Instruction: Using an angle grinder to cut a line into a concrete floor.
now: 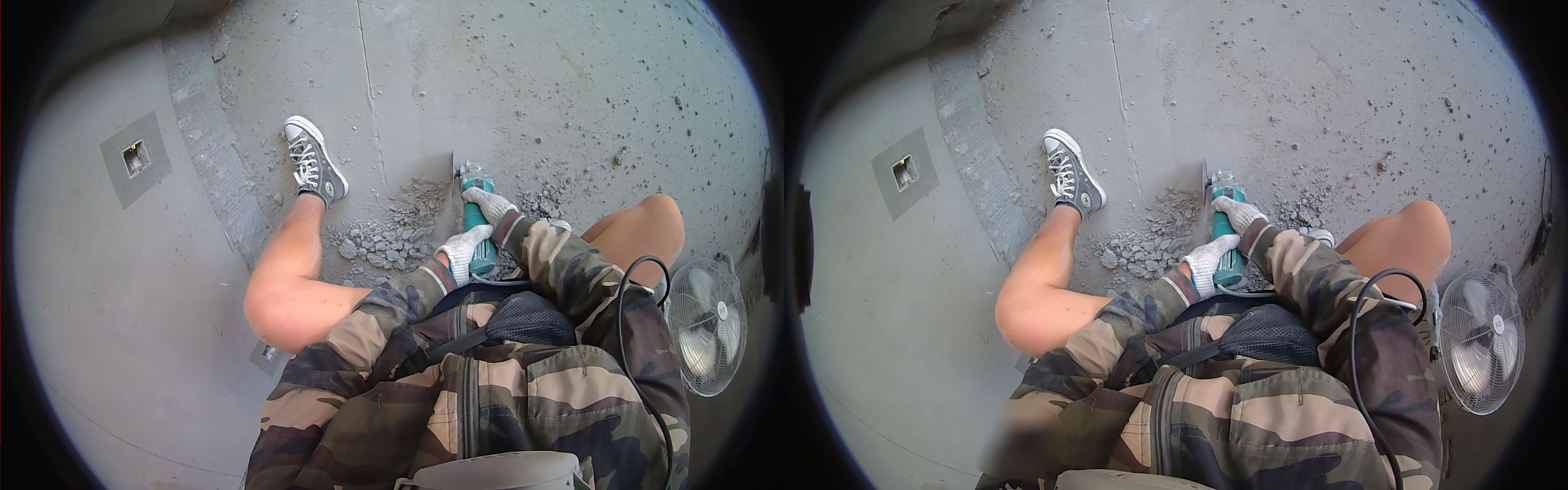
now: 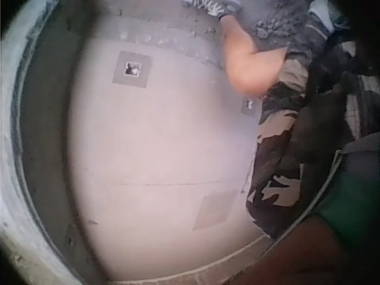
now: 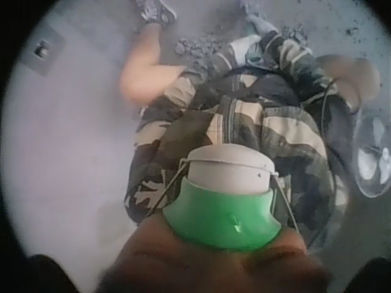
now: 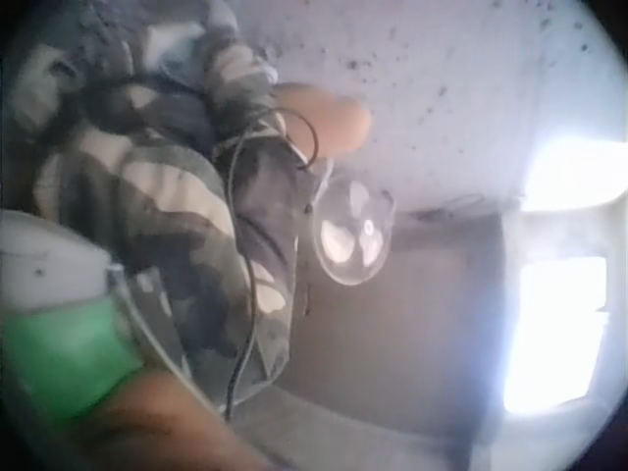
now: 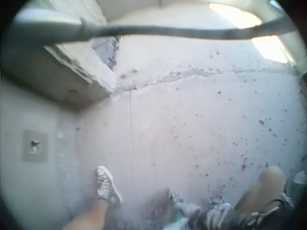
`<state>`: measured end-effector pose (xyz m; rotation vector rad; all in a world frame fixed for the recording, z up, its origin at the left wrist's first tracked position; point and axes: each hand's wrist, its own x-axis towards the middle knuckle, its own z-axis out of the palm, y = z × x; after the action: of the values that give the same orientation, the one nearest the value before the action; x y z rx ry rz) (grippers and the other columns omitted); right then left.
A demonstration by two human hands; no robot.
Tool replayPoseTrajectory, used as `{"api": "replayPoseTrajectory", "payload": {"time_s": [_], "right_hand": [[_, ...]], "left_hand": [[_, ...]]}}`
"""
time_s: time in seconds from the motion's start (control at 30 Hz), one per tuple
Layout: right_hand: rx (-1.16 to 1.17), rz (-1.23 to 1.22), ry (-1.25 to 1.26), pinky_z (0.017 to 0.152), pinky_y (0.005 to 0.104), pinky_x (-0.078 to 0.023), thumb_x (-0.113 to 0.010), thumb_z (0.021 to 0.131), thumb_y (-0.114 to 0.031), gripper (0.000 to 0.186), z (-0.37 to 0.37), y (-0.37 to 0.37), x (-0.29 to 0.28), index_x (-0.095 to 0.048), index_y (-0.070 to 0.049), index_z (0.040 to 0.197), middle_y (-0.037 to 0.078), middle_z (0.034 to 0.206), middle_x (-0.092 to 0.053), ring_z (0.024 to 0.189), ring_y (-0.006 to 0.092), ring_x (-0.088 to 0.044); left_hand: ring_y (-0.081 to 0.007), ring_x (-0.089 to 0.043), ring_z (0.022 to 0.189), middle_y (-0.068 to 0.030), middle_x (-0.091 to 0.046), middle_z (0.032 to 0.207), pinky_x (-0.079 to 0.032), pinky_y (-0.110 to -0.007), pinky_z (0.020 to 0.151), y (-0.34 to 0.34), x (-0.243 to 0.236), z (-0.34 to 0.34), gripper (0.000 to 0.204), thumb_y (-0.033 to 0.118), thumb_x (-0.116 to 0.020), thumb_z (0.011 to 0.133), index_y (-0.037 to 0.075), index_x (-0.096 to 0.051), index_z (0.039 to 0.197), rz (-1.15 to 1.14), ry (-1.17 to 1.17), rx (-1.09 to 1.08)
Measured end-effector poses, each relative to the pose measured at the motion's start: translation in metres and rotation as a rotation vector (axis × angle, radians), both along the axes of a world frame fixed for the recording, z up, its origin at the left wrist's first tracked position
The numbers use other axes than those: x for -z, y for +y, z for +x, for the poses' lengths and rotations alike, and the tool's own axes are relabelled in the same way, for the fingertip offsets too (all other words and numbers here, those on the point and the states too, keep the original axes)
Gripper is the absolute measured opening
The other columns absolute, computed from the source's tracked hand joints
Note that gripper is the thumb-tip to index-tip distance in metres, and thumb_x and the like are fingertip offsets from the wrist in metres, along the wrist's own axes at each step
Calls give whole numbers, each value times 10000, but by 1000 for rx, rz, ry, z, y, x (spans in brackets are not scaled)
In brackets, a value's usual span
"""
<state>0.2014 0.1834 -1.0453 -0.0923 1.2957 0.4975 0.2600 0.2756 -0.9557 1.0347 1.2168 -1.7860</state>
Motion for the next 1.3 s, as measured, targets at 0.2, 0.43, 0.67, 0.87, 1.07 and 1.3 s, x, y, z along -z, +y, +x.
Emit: {"api": "replayPoseTrajectory", "payload": {"time_s": [0.2, 0.43, 0.67, 0.87, 1.07, 1.3], "right_hand": [[13, 9, 19, 550, 395, -515, -697, 762, -243, 309, 8, -5, -8, -588, -24, 951, 107, 752, -595, 586, 247, -599], [-27, -36, -3, 562, 413, -515, -723, 732, -294, 434, 4, -1, 7, -584, 7, 1012, 126, 793, -605, 599, 264, -611], [-78, -77, 15, 572, 410, -516, -729, 727, -304, 453, 8, -9, 6, -586, 12, 1018, 135, 800, -608, 600, 268, -611], [-68, -97, -13, 570, 402, -514, -720, 728, -296, 429, 15, -16, 2, -596, 11, 1001, 125, 762, -607, 603, 264, -615], [-151, -174, -31, 573, 399, -510, -698, 725, -324, 435, 12, -14, 12, -618, 25, 971, 141, 781, -623, 607, 263, -618], [-164, -199, -34, 595, 390, -509, -699, 714, -359, 482, 19, -21, 12, -620, 33, 982, 147, 790, -622, 628, 255, -623]], "left_hand": [[-245, -638, 715, -98, -619, 865, -568, -396, 627, 0, 1, 3, 280, 286, -624, 888, 63, -544, 1039, 5, -33, 9], [-244, -642, 707, -105, -620, 862, -570, -373, 619, -5, -1, 6, 288, 291, -621, 887, 50, -549, 1028, -14, -56, 16], [-245, -649, 731, -106, -627, 883, -575, -375, 630, -7, 3, 8, 290, 293, -624, 885, 56, -553, 1036, -29, -92, 45], [-238, -652, 735, -99, -632, 898, -575, -376, 627, -4, 13, 10, 282, 281, -617, 888, 61, -556, 1054, -44, -94, 31], [-228, -654, 736, -98, -635, 888, -575, -355, 632, -7, 11, 11, 280, 287, -602, 897, 57, -559, 1052, -69, -107, 55], [-224, -659, 736, -102, -641, 878, -574, -338, 645, -12, 10, 18, 296, 292, -600, 900, 47, -559, 1060, -95, -174, 81]]}}
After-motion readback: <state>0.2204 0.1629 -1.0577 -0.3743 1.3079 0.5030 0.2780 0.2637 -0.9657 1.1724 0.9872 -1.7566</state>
